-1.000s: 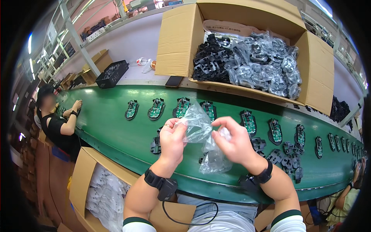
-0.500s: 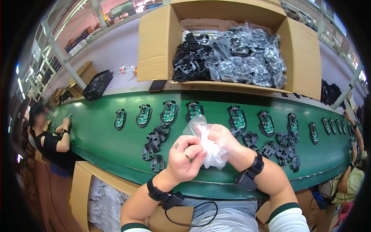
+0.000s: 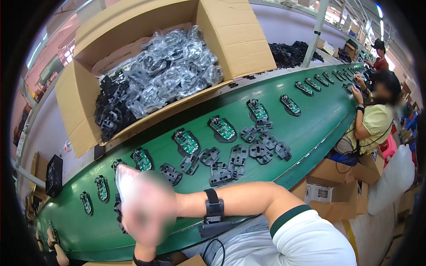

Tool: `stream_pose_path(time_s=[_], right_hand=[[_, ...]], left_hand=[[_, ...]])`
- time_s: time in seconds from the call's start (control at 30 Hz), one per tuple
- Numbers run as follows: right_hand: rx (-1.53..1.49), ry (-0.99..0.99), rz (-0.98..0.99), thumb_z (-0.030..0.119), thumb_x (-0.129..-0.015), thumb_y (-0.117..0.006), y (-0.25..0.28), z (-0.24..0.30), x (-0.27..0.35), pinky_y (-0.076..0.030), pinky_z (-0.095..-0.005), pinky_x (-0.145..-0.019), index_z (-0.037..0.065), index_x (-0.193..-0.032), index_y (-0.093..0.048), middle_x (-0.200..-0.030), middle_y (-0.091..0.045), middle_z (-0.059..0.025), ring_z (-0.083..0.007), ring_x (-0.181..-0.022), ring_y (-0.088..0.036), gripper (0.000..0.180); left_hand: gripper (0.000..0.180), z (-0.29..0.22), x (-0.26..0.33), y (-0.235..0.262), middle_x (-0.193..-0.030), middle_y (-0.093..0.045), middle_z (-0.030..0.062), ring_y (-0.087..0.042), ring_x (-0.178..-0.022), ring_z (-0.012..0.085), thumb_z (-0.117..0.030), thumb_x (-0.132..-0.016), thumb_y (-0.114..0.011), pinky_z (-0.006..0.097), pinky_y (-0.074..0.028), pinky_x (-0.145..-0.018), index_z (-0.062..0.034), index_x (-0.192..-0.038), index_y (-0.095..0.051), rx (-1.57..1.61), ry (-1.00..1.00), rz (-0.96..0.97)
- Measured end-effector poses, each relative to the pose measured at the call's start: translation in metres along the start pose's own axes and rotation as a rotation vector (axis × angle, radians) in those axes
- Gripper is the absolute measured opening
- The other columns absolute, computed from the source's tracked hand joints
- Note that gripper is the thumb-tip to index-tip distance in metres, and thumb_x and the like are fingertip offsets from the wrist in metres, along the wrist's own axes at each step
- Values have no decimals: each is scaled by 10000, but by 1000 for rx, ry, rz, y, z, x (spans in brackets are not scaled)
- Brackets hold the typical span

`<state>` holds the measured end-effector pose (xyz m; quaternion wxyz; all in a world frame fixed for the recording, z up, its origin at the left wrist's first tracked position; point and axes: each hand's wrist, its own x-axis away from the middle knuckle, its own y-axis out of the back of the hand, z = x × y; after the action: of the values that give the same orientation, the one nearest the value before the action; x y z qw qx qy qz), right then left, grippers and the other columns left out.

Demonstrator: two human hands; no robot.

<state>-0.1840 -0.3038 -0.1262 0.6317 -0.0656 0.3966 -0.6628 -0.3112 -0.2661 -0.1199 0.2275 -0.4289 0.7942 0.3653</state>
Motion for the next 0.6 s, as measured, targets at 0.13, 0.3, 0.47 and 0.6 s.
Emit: stream_pose_path(time_s=[0.13,0.3,0.47,0.6], right_hand=[[428,196,-162,46,-914,-697,5,5,-5,-488,-325,-1009,22,-1452,-445,-1317,-610,-82,-161,-1183,-590,594],[233,50,-277,195,-984,-660,27,15,7,-523,-363,-982,19,-1342,-500,-1286,-633,-134,-208,-1134,-632,430],[220,-155,97,432,-982,-565,51,19,19,-432,-411,-1067,-1,-1346,-473,-1376,-553,-162,-249,-1250,-548,573],[581,-75,325,271,-881,-714,39,50,7,-306,-427,-1160,-24,-1238,-617,-1543,-429,-207,-285,-1383,-444,473]], left_hand=[[339,-1,6,1,-960,-608,172,-602,-842,348,-32,-655,-698,410,-500,-758,-15,-980,-606,-164,-290,134],[292,-1,2,-26,-903,-646,138,-610,-794,326,-32,-687,-731,400,-501,-736,-52,-959,-629,42,-196,101],[169,18,5,-12,-983,-705,143,-668,-920,347,-45,-786,-682,403,-519,-848,-41,-955,-691,191,-46,196],[273,5,3,-1,-1092,-702,172,-673,-996,377,-58,-794,-692,443,-528,-911,-23,-1062,-732,192,-125,170]])
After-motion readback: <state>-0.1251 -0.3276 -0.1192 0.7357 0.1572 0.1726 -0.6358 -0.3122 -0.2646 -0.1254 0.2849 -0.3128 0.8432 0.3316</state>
